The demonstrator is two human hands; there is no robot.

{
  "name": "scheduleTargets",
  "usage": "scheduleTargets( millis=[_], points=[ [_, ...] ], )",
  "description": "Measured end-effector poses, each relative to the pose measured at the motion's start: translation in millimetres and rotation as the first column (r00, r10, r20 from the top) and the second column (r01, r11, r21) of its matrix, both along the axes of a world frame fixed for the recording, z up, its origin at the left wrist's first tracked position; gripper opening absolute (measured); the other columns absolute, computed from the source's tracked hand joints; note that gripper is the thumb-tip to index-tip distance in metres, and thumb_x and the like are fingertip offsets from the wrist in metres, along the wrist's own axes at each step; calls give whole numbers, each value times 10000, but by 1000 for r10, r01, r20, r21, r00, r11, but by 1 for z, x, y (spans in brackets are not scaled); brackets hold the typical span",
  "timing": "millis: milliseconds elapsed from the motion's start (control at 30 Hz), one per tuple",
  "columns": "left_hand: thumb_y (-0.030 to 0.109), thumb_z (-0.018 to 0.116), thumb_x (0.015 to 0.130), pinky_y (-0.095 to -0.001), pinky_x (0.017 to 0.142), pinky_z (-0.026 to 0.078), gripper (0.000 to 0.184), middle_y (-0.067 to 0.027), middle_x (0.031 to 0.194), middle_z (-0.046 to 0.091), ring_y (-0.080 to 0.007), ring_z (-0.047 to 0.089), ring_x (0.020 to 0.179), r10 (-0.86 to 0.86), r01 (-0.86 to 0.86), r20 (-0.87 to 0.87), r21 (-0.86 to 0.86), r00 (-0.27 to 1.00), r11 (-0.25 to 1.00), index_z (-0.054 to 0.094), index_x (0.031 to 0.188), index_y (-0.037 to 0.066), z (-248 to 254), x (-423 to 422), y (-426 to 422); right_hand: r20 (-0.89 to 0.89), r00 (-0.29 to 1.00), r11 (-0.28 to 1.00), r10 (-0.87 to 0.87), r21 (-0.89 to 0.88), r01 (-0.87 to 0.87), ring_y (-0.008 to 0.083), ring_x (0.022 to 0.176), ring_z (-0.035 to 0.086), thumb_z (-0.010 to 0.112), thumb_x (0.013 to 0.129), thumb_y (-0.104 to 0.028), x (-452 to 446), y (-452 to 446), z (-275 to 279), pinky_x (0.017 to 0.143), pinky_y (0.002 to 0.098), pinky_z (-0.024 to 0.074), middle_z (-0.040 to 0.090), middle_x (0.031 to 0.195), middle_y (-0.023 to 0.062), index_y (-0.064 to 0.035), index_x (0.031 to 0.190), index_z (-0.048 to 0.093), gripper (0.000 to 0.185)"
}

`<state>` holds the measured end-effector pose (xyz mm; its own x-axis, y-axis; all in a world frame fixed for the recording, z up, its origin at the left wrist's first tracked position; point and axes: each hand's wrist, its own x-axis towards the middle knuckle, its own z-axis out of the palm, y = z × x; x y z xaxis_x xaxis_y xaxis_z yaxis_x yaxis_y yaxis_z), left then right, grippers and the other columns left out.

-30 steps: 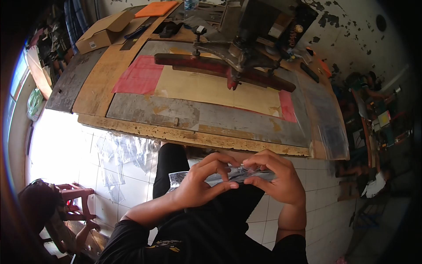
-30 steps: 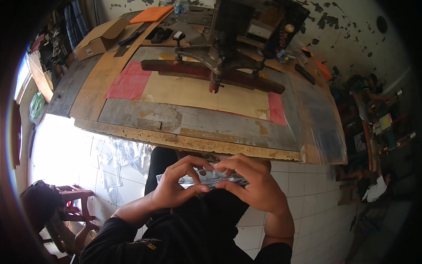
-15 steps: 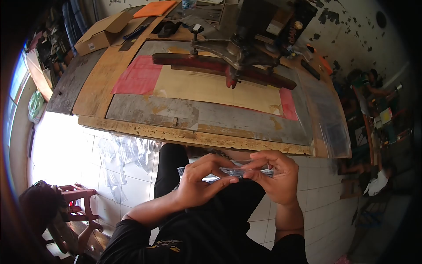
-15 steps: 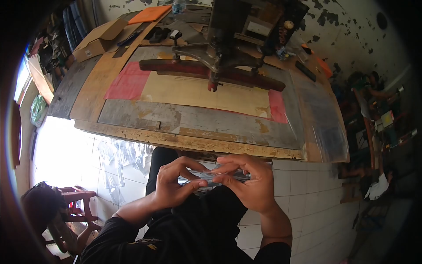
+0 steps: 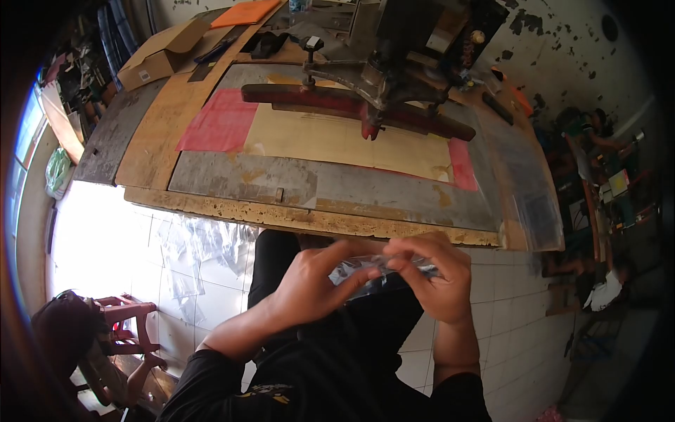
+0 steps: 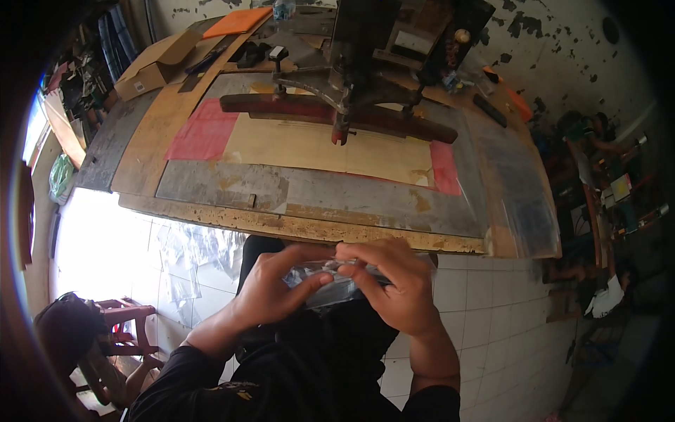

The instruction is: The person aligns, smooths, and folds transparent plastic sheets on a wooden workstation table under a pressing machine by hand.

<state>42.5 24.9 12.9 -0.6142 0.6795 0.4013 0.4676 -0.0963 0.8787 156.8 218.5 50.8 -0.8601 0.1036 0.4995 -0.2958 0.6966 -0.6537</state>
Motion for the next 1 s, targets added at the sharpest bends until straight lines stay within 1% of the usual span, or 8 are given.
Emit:
scheduleTargets(
  millis=[67,200,267,400,500,667,800,1000],
  points=[
    [154,780,1001,-314,791,613,167,-105,984,822,-158,796,901,-45,33,-74,-160,996,987,759,1112,31,-10,-13,-10,-95,990,987,-103,113,114,195,941,725,837,915,-72,2,4,-5,888,341,539,795,1095,94,-19,1153,759,256],
    [92,651,1079,-355,825,644,159,-187,1019,807,-234,794,932,68,-192,435,247,898,950,712,1116,-50,-13,-33,-24,-536,682,851,-499,-153,502,282,936,667,637,1048,-191,36,19,-30,852,398,526,709,974,144,21,999,703,227],
    [165,619,1110,-326,763,638,205,-211,1039,798,-264,802,921,149,-300,458,278,877,912,683,1130,-29,-20,-48,-40,-556,638,821,-533,-158,549,260,804,644,547,1074,-212,62,27,-63,760,384,521,649,823,116,2,845,631,325],
    [259,589,1131,-277,638,565,266,-179,1016,787,-209,777,798,284,-495,533,308,797,812,662,1162,5,-29,-64,-46,-220,925,950,-309,-126,287,195,654,588,487,1066,-179,87,4,-130,658,322,458,645,756,109,-32,724,587,384],
    [290,581,1136,-254,597,534,282,-164,1019,781,-176,766,759,308,-536,546,325,779,779,653,1178,21,-33,-68,-45,97,947,884,-306,-342,320,165,675,600,481,1058,-147,102,-22,-164,655,295,469,690,789,96,1,757,649,376],
    [303,571,1141,-228,587,531,287,-165,1076,779,-167,776,798,301,-539,544,353,783,765,641,1198,32,-33,-72,-37,361,849,580,-387,-620,528,206,993,716,504,1111,-133,101,-45,-185,849,324,546,754,1159,145,45,1218,683,275],
    [319,561,1144,-214,581,532,299,-160,1113,772,-156,771,804,275,-568,608,361,745,740,629,1229,40,-26,-67,-29,231,901,485,-368,-779,398,222,1102,701,539,1103,-115,107,-32,-169,948,353,533,711,1301,169,25,1387,586,320],
    [322,530,1155,-215,590,522,347,-152,1095,758,-142,741,765,358,-602,564,333,744,726,622,1277,10,-13,-58,-22,116,815,624,-568,-585,518,169,911,618,593,1066,-59,106,-15,-138,865,324,523,677,1044,104,25,1279,683,246]
  ],
)
